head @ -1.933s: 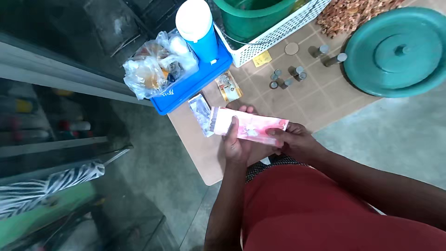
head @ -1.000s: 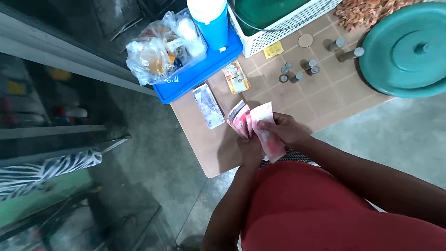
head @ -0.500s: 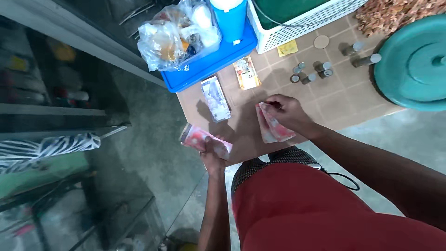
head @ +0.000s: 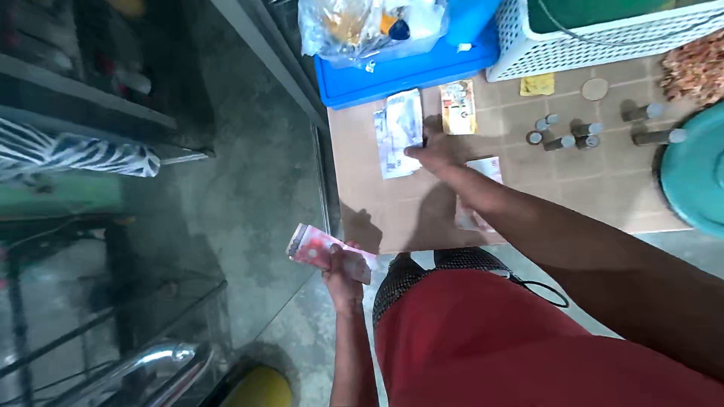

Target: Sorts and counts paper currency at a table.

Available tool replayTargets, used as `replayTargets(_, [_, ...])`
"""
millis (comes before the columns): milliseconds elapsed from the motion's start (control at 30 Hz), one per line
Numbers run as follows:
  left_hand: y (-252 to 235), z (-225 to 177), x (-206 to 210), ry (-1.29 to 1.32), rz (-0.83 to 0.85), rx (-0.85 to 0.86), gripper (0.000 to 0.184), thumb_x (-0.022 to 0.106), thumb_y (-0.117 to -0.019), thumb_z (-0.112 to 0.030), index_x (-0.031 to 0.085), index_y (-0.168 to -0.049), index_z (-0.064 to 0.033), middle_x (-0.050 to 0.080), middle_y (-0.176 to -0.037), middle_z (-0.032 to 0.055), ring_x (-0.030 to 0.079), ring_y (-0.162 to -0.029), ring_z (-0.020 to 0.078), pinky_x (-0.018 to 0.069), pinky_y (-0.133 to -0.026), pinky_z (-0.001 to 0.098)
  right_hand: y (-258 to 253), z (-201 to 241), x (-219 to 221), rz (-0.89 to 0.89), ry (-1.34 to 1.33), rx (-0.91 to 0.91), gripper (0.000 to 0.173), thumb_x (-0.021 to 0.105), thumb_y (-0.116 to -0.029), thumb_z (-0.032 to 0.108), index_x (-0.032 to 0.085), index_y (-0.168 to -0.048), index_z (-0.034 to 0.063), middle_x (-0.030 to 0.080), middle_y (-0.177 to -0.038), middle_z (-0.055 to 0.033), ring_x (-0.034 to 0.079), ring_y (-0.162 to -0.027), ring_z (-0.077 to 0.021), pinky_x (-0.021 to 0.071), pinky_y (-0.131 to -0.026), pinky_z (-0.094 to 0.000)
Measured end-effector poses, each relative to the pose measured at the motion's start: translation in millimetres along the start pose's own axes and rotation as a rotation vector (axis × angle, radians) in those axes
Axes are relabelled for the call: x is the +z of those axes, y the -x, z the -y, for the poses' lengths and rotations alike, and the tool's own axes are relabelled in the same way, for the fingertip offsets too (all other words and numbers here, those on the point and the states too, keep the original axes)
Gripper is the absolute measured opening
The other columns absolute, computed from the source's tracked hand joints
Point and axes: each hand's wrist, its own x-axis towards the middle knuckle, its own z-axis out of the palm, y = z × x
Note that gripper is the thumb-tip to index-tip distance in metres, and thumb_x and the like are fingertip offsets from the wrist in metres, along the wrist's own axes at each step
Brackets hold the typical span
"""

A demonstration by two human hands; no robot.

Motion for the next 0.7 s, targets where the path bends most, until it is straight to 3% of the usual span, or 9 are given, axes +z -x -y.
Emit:
replayTargets(100, [-3.7,-10.9,-8.7,0.030,0.045,-0.003,0.027,0.031,-0.1111,-0.012,0.055,-0.105,-0.0028,0.075,-0.085,0.0107,0.076,-0.079,0.0208,0.0642,-0.072,0.0349,-2.7,-10.7,-16.6,0.071,-0.226,0.115,0.041,0.074,-0.0932,0.013,0.062,-0.128,-0.0038,0.066,-0.121,-0.0228,0.067,-0.107,-0.0319,0.0557,-0.093,-0.0516])
replayTargets(200, [-10.2,-19.7,-0.5,0.060,0.166,-0.047,0.027,0.032,-0.1105,-0.013,0.055,-0.109,-0.0004,0.076,-0.088,0.0138,0.076,-0.082,0.0241,0.0642,-0.077,0.0387,4.8,-6.3,-27.8,0.121,-0.419,0.224,0.038,0.068,-0.0971,0.011,0.058,-0.132,0.0015,0.065,-0.117,-0.0142,0.066,-0.093,-0.0203,0.0570,-0.076,-0.0375])
replayTargets(267, [-14.6,-22.8,13.5,0.051,0.245,-0.089,0.025,0.034,-0.1097,-0.013,0.055,-0.111,-0.0008,0.075,-0.090,0.0145,0.076,-0.083,0.0247,0.0640,-0.078,0.0397,9.6,-4.0,-28.8,0.129,-0.418,0.233,0.036,0.067,-0.0977,0.010,0.057,-0.132,0.0018,0.065,-0.114,-0.0131,0.065,-0.088,-0.0184,0.0560,-0.071,-0.0348])
replayTargets(400, [-32.5,-16.9,49.9,-0.103,0.372,-0.095,0.024,0.043,-0.1058,-0.013,0.056,-0.123,-0.0028,0.072,-0.107,0.0127,0.072,-0.096,0.0220,0.0618,-0.082,0.0392,13.4,-1.7,-16.4,0.082,-0.152,0.144,0.041,0.072,-0.0948,0.013,0.061,-0.131,-0.0025,0.065,-0.121,-0.0247,0.066,-0.107,-0.0360,0.0553,-0.090,-0.0561])
replayTargets(500, [-63.0,-10.4,81.9,-0.204,0.519,-0.147,0.031,0.049,-0.1054,-0.023,0.054,-0.134,-0.0121,0.070,-0.120,0.0053,0.070,-0.100,0.0160,0.0611,-0.084,0.0363,16.4,8.5,-5.3,0.002,0.054,0.059,0.045,0.075,-0.0937,0.020,0.062,-0.128,-0.0062,0.066,-0.119,-0.0293,0.064,-0.112,-0.0443,0.0482,-0.099,-0.0634])
replayTargets(633, [-95.4,4.3,115.2,-0.362,0.563,-0.205,0.029,0.054,-0.1048,-0.037,0.059,-0.124,-0.0154,0.071,-0.097,0.0007,0.070,-0.083,0.0112,0.0615,-0.074,0.0337,20.1,25.9,7.7,0.018,0.168,0.091,0.047,0.071,-0.0968,0.026,0.060,-0.128,-0.0078,0.066,-0.117,-0.0303,0.063,-0.114,-0.0466,0.0469,-0.098,-0.0644])
replayTargets(700, [-98.6,9.1,121.4,-0.392,0.551,-0.221,0.029,0.056,-0.1041,-0.038,0.059,-0.121,-0.0150,0.071,-0.094,0.0011,0.070,-0.082,0.0112,0.0614,-0.073,0.0338,14.0,24.7,13.2,0.039,0.157,0.107,0.047,0.069,-0.0974,0.026,0.058,-0.128,-0.0079,0.065,-0.118,-0.0298,0.063,-0.115,-0.0461,0.0470,-0.098,-0.0641])
